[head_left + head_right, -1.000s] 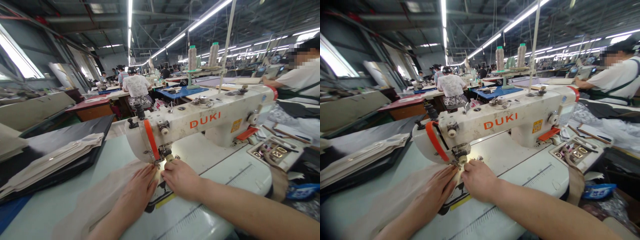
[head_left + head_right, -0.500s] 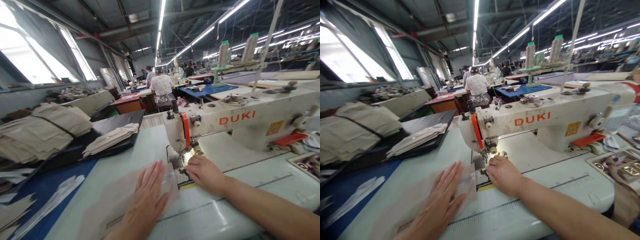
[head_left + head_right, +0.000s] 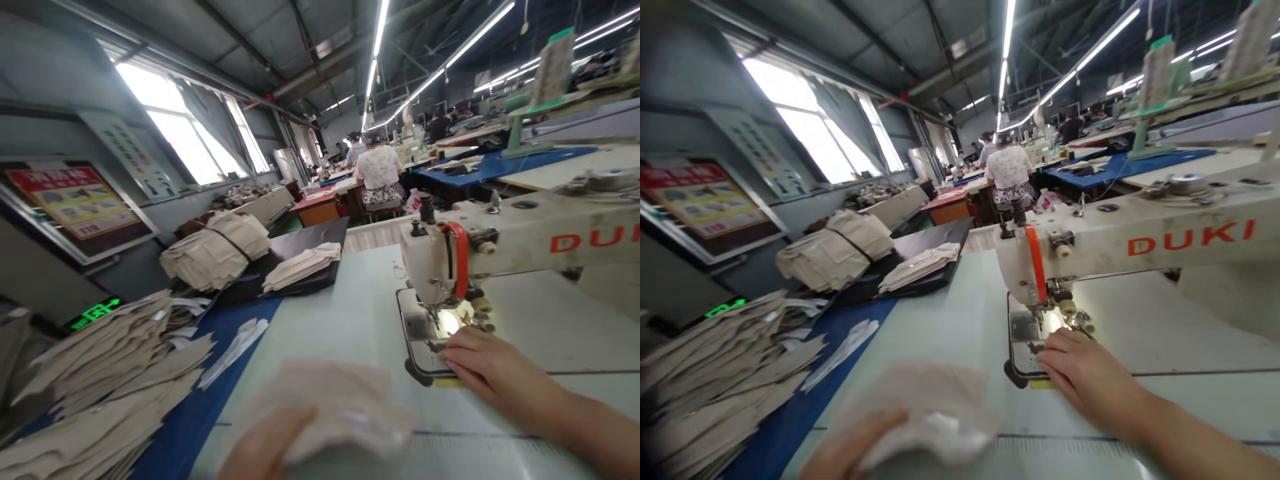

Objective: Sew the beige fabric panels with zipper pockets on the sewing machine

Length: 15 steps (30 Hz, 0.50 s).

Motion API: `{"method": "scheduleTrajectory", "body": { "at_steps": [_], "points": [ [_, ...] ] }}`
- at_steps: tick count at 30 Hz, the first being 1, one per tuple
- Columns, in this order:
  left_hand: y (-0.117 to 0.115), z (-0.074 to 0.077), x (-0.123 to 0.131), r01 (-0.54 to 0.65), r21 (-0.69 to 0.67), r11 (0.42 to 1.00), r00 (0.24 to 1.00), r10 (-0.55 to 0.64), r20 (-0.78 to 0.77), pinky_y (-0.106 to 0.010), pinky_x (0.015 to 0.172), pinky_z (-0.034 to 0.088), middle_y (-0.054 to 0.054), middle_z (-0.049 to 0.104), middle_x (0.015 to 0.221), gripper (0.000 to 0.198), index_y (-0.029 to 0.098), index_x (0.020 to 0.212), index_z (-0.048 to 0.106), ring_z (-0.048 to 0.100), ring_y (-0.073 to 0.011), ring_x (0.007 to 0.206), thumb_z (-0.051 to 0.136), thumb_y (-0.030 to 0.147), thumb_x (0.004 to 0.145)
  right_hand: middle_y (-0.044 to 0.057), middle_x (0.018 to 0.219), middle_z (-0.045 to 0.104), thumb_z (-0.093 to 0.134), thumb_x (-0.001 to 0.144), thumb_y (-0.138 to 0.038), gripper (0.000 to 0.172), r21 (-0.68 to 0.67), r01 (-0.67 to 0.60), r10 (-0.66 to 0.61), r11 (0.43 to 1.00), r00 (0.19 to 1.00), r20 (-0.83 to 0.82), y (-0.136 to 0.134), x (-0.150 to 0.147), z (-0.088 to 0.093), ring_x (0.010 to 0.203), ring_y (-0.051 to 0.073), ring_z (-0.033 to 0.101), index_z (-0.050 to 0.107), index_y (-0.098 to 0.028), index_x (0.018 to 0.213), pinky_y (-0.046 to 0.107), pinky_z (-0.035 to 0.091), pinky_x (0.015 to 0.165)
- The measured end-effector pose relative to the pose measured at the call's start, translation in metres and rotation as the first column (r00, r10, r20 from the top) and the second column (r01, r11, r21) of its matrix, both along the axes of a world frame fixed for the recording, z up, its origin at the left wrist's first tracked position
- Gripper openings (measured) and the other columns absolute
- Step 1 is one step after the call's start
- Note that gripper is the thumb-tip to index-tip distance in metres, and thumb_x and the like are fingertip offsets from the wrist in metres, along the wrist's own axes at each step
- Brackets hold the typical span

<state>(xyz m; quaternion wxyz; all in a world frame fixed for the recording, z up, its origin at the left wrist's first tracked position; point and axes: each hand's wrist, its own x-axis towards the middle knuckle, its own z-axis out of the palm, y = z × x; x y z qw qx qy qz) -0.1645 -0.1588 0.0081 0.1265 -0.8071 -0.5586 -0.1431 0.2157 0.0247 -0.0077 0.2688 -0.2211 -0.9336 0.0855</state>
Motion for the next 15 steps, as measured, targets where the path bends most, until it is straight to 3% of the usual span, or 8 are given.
{"method": "scheduleTrajectory", "body": {
  "at_steps": [1, 3, 4, 5, 7, 8, 10, 15],
  "points": [
    [0.018, 0.026, -0.007, -0.215, 0.004, 0.977, 0.974, 0.215, 0.068, -0.024, 0.083, 0.057, 0.002, 0.078, 0.105, 0.043, 0.034, 0.129, 0.065, 0.072, -0.0192, 0.094, 0.039, 0.028, 0.096, 0.007, 0.086, 0.067, 0.039, 0.103, -0.021, 0.034, -0.012, -0.006, 0.006, 1.0, 1.0, 0.005, 0.0, 0.0, 0.0, 0.08, 0.021, 0.063, 0.071, -0.02, 0.094, 0.034, 0.052, 0.073],
    [0.068, 0.081, -0.02, -0.588, 0.064, 0.806, 0.796, 0.562, 0.224, -0.031, 0.082, 0.058, -0.004, 0.077, 0.103, 0.042, 0.022, 0.125, 0.067, 0.072, -0.0246, 0.094, 0.037, 0.029, 0.096, 0.007, 0.087, 0.068, 0.039, 0.103, -0.022, 0.033, -0.031, -0.004, 0.005, 1.0, 1.0, 0.005, 0.0, 0.0, -0.002, 0.081, 0.021, 0.064, 0.071, -0.021, 0.095, 0.033, 0.053, 0.073],
    [0.096, 0.106, -0.026, -0.688, 0.101, 0.719, 0.713, 0.644, 0.278, -0.034, 0.089, 0.056, -0.007, 0.075, 0.112, 0.043, 0.019, 0.126, 0.065, 0.07, -0.0261, 0.102, 0.037, 0.025, 0.095, 0.006, 0.088, 0.068, 0.039, 0.103, -0.023, 0.033, -0.034, 0.001, -0.001, 0.999, 1.0, -0.001, 0.0, 0.0, -0.003, 0.082, 0.02, 0.065, 0.071, -0.022, 0.095, 0.032, 0.054, 0.074],
    [0.125, 0.126, -0.032, -0.719, 0.141, 0.68, 0.686, 0.662, 0.302, -0.038, 0.098, 0.051, -0.01, 0.071, 0.123, 0.044, 0.015, 0.13, 0.062, 0.065, -0.0275, 0.113, 0.034, 0.02, 0.096, 0.006, 0.089, 0.069, 0.04, 0.102, -0.023, 0.032, -0.028, 0.009, -0.009, 1.0, 1.0, -0.009, 0.001, 0.001, -0.004, 0.083, 0.02, 0.066, 0.071, -0.023, 0.096, 0.032, 0.055, 0.074],
    [0.177, 0.148, -0.039, -0.728, 0.168, 0.664, 0.678, 0.665, 0.313, -0.04, 0.109, 0.042, -0.012, 0.062, 0.137, 0.045, 0.015, 0.136, 0.056, 0.055, -0.026, 0.128, 0.033, 0.014, 0.098, 0.005, 0.09, 0.071, 0.043, 0.101, -0.024, 0.03, 0.01, 0.023, -0.022, 1.0, 0.999, -0.033, 0.003, 0.002, -0.006, 0.083, 0.02, 0.068, 0.072, -0.025, 0.096, 0.03, 0.057, 0.074],
    [0.199, 0.15, -0.041, -0.726, 0.161, 0.669, 0.681, 0.665, 0.308, -0.041, 0.112, 0.039, -0.012, 0.059, 0.14, 0.043, 0.016, 0.136, 0.056, 0.052, -0.0251, 0.132, 0.036, 0.012, 0.098, 0.004, 0.09, 0.072, 0.044, 0.1, -0.024, 0.028, 0.037, 0.025, -0.023, 0.999, 0.999, -0.048, 0.005, 0.003, -0.006, 0.083, 0.019, 0.069, 0.072, -0.026, 0.096, 0.029, 0.058, 0.073],
    [0.233, 0.134, -0.04, -0.723, 0.107, 0.682, 0.68, 0.675, 0.286, -0.048, 0.11, 0.041, -0.012, 0.057, 0.14, 0.035, 0.017, 0.133, 0.057, 0.052, -0.0263, 0.13, 0.049, 0.018, 0.099, 0.003, 0.091, 0.074, 0.047, 0.097, -0.023, 0.026, 0.094, 0.019, -0.012, 0.995, 0.997, -0.074, 0.009, 0.004, -0.009, 0.082, 0.019, 0.071, 0.072, -0.027, 0.096, 0.027, 0.059, 0.073],
    [0.26, 0.061, -0.033, -0.724, -0.081, 0.685, 0.657, 0.72, 0.226, -0.05, 0.097, 0.051, -0.011, 0.058, 0.133, 0.033, 0.018, 0.125, 0.06, 0.06, -0.0267, 0.115, 0.063, 0.033, 0.095, 0.002, 0.093, 0.076, 0.054, 0.092, -0.022, 0.02, 0.183, -0.028, 0.057, 0.983, 0.986, -0.154, 0.021, 0.008, -0.025, 0.082, 0.02, 0.074, 0.071, -0.029, 0.099, 0.025, 0.06, 0.074]
  ]
}}
